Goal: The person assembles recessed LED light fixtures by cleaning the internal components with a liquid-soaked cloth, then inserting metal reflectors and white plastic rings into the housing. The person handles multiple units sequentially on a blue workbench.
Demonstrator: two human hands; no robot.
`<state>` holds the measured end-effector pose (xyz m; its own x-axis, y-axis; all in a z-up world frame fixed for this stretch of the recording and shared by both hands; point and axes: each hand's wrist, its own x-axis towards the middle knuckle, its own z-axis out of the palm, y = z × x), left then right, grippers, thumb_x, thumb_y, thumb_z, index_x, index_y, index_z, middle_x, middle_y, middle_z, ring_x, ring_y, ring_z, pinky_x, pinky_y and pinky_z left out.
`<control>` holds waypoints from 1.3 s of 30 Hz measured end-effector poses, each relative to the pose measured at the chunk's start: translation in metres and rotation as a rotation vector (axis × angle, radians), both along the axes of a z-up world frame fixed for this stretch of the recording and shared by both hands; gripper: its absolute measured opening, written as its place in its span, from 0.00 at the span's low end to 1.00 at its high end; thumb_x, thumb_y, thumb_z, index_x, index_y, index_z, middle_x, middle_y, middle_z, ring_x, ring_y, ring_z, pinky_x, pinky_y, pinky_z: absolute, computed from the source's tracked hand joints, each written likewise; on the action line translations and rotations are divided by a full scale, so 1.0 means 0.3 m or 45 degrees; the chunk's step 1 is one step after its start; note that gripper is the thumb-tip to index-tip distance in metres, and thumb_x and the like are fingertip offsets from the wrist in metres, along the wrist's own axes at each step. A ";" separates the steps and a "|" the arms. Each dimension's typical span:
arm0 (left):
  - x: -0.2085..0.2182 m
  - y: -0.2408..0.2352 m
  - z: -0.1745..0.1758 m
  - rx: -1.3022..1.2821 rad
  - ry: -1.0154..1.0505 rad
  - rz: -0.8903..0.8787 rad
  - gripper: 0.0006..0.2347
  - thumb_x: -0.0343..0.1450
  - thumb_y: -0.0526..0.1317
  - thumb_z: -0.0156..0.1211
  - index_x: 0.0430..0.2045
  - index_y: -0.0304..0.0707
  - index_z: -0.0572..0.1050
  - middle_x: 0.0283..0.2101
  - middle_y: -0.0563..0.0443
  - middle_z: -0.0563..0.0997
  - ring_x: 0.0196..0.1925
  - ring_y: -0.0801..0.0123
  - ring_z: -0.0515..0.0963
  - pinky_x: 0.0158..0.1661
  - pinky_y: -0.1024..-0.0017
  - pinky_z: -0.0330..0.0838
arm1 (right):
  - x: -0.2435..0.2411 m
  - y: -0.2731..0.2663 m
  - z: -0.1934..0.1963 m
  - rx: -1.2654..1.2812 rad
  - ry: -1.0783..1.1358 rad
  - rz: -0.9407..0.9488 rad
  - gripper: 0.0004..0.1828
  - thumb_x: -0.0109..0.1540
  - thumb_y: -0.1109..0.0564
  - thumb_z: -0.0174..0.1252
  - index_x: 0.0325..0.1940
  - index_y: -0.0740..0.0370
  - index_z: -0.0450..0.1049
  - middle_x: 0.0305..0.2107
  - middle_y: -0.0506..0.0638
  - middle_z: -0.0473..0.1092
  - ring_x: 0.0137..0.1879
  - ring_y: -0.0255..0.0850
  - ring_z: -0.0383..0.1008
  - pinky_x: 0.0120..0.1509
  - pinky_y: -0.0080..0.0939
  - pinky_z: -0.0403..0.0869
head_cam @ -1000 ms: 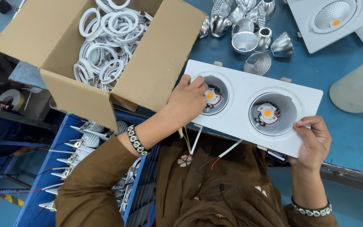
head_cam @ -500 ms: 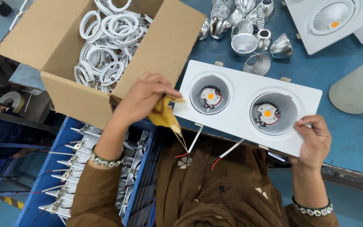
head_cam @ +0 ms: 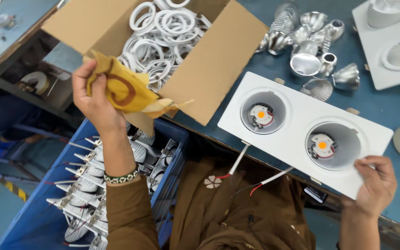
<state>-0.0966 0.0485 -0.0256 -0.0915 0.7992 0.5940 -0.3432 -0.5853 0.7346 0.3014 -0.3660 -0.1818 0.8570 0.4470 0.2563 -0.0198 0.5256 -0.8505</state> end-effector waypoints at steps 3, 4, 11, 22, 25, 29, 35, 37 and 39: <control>-0.020 0.008 0.027 -0.014 0.101 -0.005 0.10 0.74 0.25 0.55 0.48 0.30 0.76 0.49 0.51 0.79 0.54 0.71 0.79 0.58 0.73 0.74 | 0.009 -0.003 -0.007 0.030 -0.014 0.005 0.09 0.68 0.77 0.48 0.42 0.68 0.69 0.40 0.55 0.70 0.46 0.39 0.72 0.60 0.35 0.74; -0.017 0.004 0.035 -0.020 0.243 0.019 0.10 0.75 0.26 0.55 0.49 0.30 0.76 0.49 0.51 0.79 0.53 0.72 0.78 0.58 0.74 0.73 | 0.014 0.000 -0.004 0.041 -0.007 0.010 0.09 0.68 0.77 0.48 0.42 0.68 0.69 0.40 0.55 0.70 0.46 0.40 0.72 0.60 0.35 0.74; 0.003 -0.039 0.105 0.070 0.134 -0.191 0.08 0.78 0.26 0.60 0.50 0.30 0.75 0.52 0.52 0.78 0.55 0.72 0.78 0.59 0.74 0.74 | -0.014 0.015 0.040 -0.076 0.029 -0.062 0.08 0.66 0.74 0.50 0.42 0.67 0.71 0.38 0.53 0.72 0.45 0.39 0.74 0.58 0.35 0.74; 0.185 -0.026 0.124 0.913 1.307 0.617 0.18 0.84 0.48 0.60 0.58 0.28 0.72 0.54 0.35 0.73 0.57 0.47 0.73 0.58 0.59 0.67 | -0.049 0.052 0.101 -0.055 0.090 -0.016 0.08 0.65 0.72 0.51 0.42 0.64 0.72 0.39 0.51 0.72 0.46 0.36 0.73 0.53 0.31 0.72; 0.288 -0.161 0.040 0.449 1.154 -0.229 0.18 0.81 0.47 0.56 0.60 0.34 0.71 0.60 0.43 0.77 0.61 0.54 0.76 0.62 0.62 0.70 | -0.051 0.054 0.115 -0.002 0.138 0.003 0.09 0.64 0.72 0.50 0.42 0.64 0.72 0.39 0.51 0.72 0.45 0.37 0.73 0.51 0.32 0.73; 0.473 -0.275 -0.088 0.616 1.314 -0.356 0.21 0.77 0.45 0.60 0.63 0.34 0.69 0.63 0.36 0.73 0.67 0.47 0.70 0.65 0.60 0.64 | -0.036 0.070 0.126 -0.047 0.172 -0.015 0.08 0.64 0.71 0.51 0.42 0.64 0.72 0.38 0.51 0.72 0.43 0.37 0.74 0.49 0.32 0.73; 0.640 -0.245 -0.225 -0.131 0.883 -0.971 0.26 0.78 0.42 0.54 0.71 0.34 0.57 0.73 0.37 0.63 0.75 0.57 0.62 0.70 0.66 0.54 | -0.028 0.077 0.151 -0.073 0.191 0.026 0.07 0.64 0.70 0.52 0.41 0.65 0.72 0.38 0.51 0.72 0.42 0.37 0.74 0.48 0.34 0.74; 0.651 -0.226 -0.264 -0.143 0.768 -1.002 0.24 0.78 0.38 0.52 0.71 0.32 0.58 0.74 0.38 0.64 0.76 0.60 0.62 0.72 0.67 0.53 | -0.027 0.088 0.167 -0.098 0.230 0.032 0.06 0.64 0.70 0.52 0.41 0.64 0.71 0.38 0.52 0.72 0.42 0.38 0.75 0.47 0.34 0.75; 0.656 -0.204 -0.289 -0.071 0.793 -0.977 0.24 0.79 0.35 0.52 0.71 0.30 0.57 0.74 0.37 0.63 0.76 0.59 0.60 0.72 0.67 0.51 | -0.018 0.099 0.187 -0.102 0.198 0.048 0.06 0.64 0.70 0.53 0.41 0.64 0.71 0.39 0.51 0.72 0.44 0.37 0.76 0.49 0.34 0.76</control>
